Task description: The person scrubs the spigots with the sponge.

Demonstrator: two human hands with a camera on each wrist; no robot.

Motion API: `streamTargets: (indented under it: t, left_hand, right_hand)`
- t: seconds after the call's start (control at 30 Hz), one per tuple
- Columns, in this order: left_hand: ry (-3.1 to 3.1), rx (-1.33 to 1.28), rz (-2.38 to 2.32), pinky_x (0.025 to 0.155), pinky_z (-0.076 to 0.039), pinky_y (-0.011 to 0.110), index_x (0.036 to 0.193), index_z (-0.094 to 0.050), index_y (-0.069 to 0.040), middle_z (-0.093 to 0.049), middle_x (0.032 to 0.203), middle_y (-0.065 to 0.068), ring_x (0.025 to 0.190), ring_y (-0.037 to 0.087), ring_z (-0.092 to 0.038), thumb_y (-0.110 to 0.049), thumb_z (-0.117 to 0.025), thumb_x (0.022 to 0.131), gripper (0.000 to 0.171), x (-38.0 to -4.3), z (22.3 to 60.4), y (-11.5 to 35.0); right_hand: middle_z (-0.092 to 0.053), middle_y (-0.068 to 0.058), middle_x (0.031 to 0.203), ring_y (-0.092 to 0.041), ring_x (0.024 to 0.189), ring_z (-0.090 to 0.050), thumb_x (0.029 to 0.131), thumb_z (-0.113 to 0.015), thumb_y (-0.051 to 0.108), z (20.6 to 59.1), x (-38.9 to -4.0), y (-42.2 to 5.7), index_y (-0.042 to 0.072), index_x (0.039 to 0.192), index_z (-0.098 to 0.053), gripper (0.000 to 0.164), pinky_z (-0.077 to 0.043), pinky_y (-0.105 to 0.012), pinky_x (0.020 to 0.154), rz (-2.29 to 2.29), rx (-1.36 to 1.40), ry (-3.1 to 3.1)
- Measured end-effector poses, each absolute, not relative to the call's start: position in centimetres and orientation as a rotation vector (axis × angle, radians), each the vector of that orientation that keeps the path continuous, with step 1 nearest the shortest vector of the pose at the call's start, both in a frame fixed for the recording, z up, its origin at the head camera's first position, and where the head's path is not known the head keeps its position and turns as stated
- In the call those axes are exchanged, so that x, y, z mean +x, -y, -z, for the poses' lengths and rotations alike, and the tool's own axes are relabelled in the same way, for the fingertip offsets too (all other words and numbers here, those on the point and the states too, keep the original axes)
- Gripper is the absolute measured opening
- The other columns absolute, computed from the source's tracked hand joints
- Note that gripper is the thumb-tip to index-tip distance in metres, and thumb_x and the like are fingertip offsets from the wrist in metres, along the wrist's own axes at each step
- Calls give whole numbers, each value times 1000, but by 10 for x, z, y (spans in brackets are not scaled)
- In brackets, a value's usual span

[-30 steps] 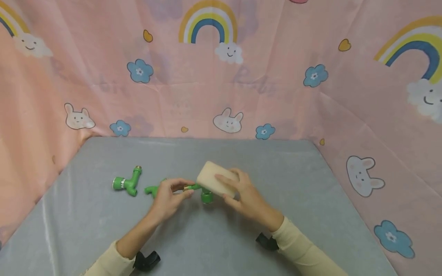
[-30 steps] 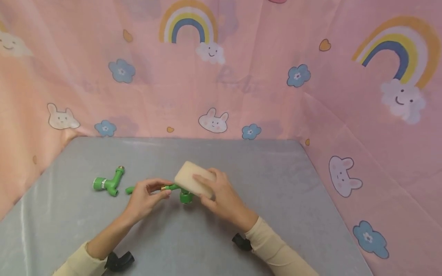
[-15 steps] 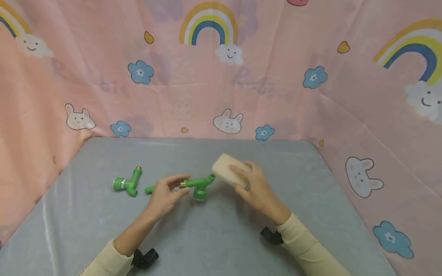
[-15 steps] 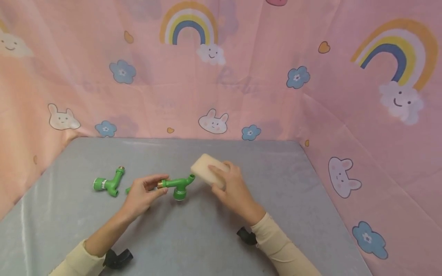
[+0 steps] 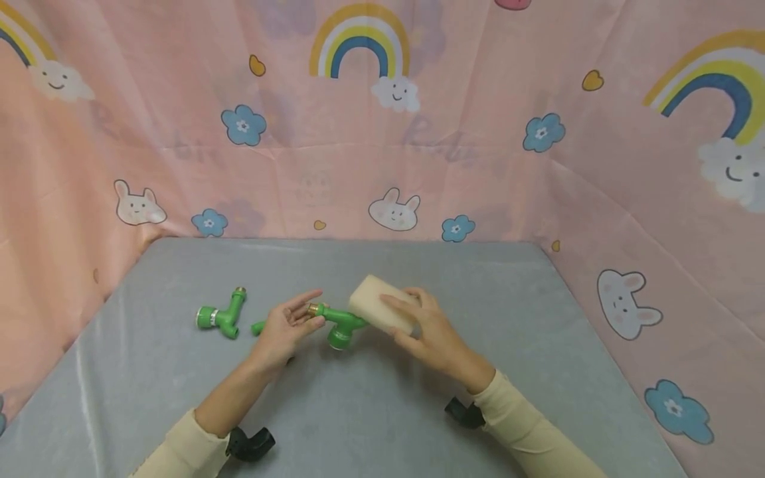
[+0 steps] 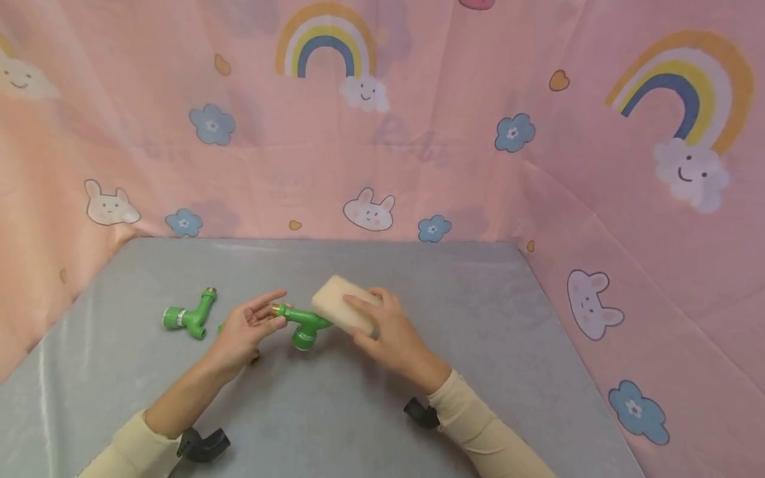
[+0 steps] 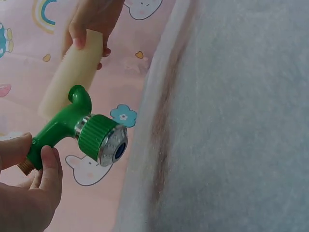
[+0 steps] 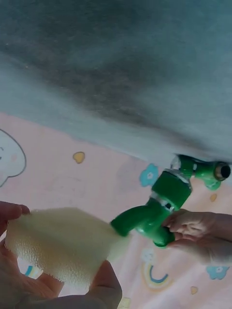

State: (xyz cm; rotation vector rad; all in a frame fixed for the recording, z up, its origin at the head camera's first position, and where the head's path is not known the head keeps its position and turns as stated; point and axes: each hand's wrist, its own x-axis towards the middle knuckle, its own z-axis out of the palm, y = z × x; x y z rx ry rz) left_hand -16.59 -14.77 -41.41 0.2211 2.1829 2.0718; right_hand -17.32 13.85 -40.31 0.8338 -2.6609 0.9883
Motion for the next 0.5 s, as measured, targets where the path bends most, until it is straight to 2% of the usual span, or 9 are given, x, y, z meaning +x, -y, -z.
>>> streamTargets:
  t: [0.1, 0.17, 0.3, 0.4, 0.5]
  left_hand:
    - [-2171, 150, -2082, 94, -53, 16, 146, -49, 2, -61, 138, 24, 103, 0, -68, -6, -60, 101, 47, -168, 415, 149]
    - [-2184, 142, -2090, 95, -54, 19, 142, -53, 3, -66, 132, 18, 104, 5, -70, -6, -59, 101, 42, -168, 415, 149]
    - [-2180, 155, -2134, 95, -57, 27, 138, -54, 4, -70, 119, 9, 101, 7, -72, -5, -57, 103, 37, -168, 415, 147]
    - [-2181, 158, -2158, 91, -59, 27, 139, -51, 3, -71, 117, 11, 95, 2, -71, -5, -54, 104, 36, -167, 415, 146]
    - [-2226, 138, -2155, 85, -60, 25, 140, -50, 0, -71, 117, 15, 93, 4, -72, -7, -52, 105, 36, -167, 416, 145]
  right_hand:
    - [-47, -29, 142, -43, 123, -50, 91, -71, 17, 402, -176, -142, 20, 144, -59, 55, -53, -50, 84, -944, 811, 2666]
    - [-48, -29, 141, -44, 123, -50, 91, -71, 17, 401, -177, -144, 20, 144, -59, 54, -53, -50, 83, -929, 794, 2668]
    - [-47, -28, 141, -43, 122, -49, 92, -72, 18, 396, -176, -147, 20, 145, -58, 55, -53, -49, 83, -958, 790, 2643]
    - [-49, -26, 139, -40, 118, -52, 92, -72, 19, 394, -172, -143, 20, 145, -57, 56, -50, -48, 85, -982, 860, 2592]
    - [-51, -24, 137, -36, 115, -54, 93, -71, 21, 397, -170, -138, 21, 146, -55, 56, -49, -46, 87, -978, 944, 2573]
